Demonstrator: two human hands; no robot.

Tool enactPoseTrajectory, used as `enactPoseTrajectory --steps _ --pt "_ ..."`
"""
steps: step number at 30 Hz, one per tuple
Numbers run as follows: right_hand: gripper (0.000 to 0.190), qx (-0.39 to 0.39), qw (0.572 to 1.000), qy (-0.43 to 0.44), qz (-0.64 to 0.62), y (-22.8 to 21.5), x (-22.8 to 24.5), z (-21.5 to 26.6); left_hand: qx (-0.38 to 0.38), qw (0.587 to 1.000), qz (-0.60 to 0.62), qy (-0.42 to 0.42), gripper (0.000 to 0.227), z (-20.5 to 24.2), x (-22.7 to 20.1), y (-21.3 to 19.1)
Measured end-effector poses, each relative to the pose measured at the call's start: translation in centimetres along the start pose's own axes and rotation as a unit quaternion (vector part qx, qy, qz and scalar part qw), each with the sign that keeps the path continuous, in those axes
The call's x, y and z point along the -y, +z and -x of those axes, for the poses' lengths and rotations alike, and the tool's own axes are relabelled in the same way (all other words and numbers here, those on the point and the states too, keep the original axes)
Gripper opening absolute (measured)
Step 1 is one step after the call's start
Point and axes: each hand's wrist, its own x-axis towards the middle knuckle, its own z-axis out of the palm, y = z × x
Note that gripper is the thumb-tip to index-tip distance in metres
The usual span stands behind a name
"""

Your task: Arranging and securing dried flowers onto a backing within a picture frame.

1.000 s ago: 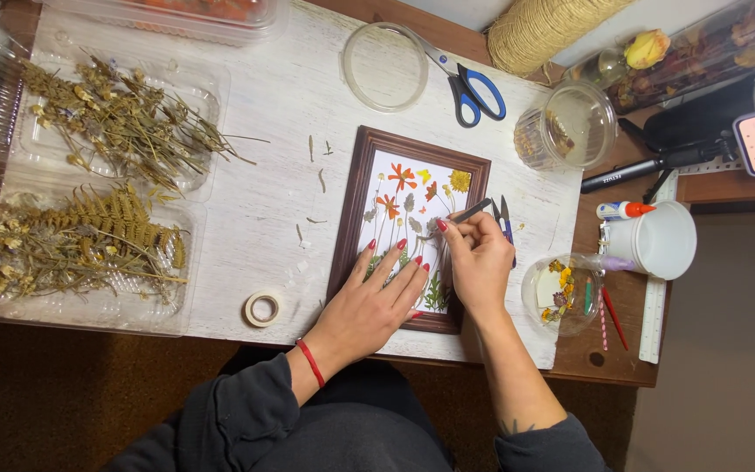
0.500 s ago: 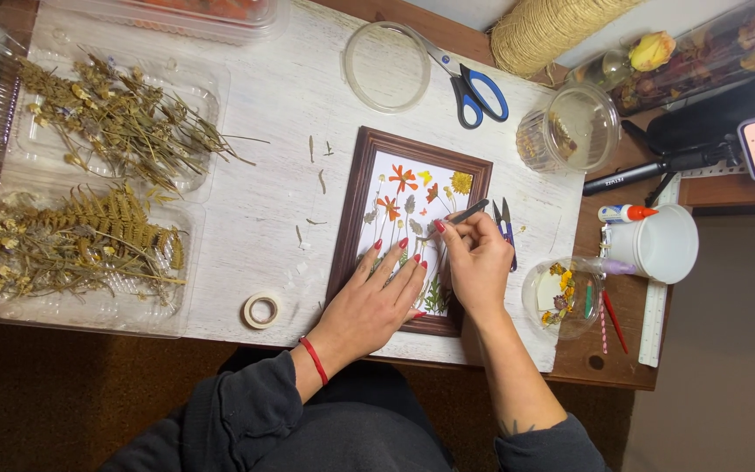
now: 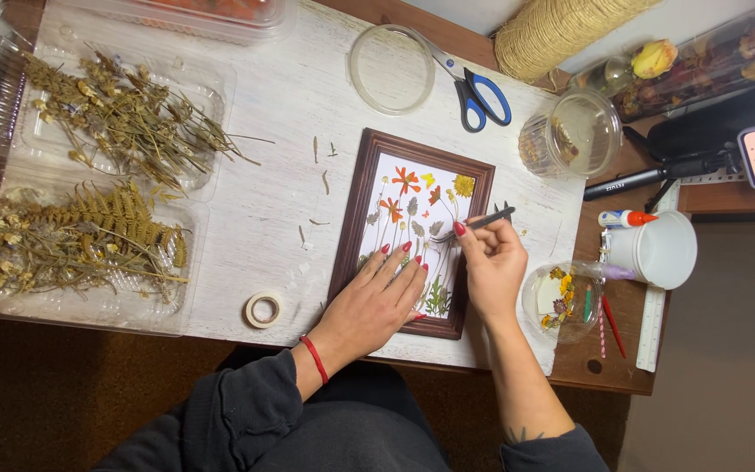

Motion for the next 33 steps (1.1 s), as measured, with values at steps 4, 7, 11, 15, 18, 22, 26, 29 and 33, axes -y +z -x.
enactPoseTrajectory --steps 4,7,11,15,18,22,26,29,33 --pt "0.011 -0.017 0.999 0.02 -0.033 -0.3 1.3 0.6 -0.009 1.0 -0.015 -0.003 0.061 0.4 -0.3 -0.8" --pt "0.012 -0.032 0.999 0.029 -0.032 -0.1 1.7 1.3 -0.013 1.0 0.014 -0.004 0.063 1.5 -0.6 -2.8" --pt "0.012 -0.007 0.999 0.028 -0.029 1.4 1.9 2.7 -0.031 0.999 0.03 -0.002 0.059 5.0 -0.9 -5.4" --pt "0.011 0.072 0.992 -0.028 0.103 4.8 2.7 3.6 -0.036 0.997 0.066 0.016 0.055 9.4 0.0 -6.4" --pt "0.013 0.091 0.979 0.004 0.184 8.9 6.1 2.6 -0.051 0.995 0.067 -0.048 0.055 11.5 1.7 -6.0" --pt "0.025 0.113 0.968 -0.01 0.225 12.2 6.5 0.8 -0.058 0.987 0.045 -0.143 0.058 11.0 3.9 -6.1" --pt "0.027 0.138 0.957 -0.044 0.25 14.7 7.5 -0.2 -0.07 0.98 0.034 -0.185 0.063 9.7 4.5 -6.3" --pt "0.029 0.145 0.949 -0.061 0.275 15.8 7.5 -0.5 -0.063 0.982 0.029 -0.177 0.068 9.3 4.9 -5.6" --pt "0.028 0.148 0.951 -0.063 0.263 16.5 6.9 -0.6 -0.044 0.982 0.037 -0.179 0.07 9.1 5.1 -4.8"
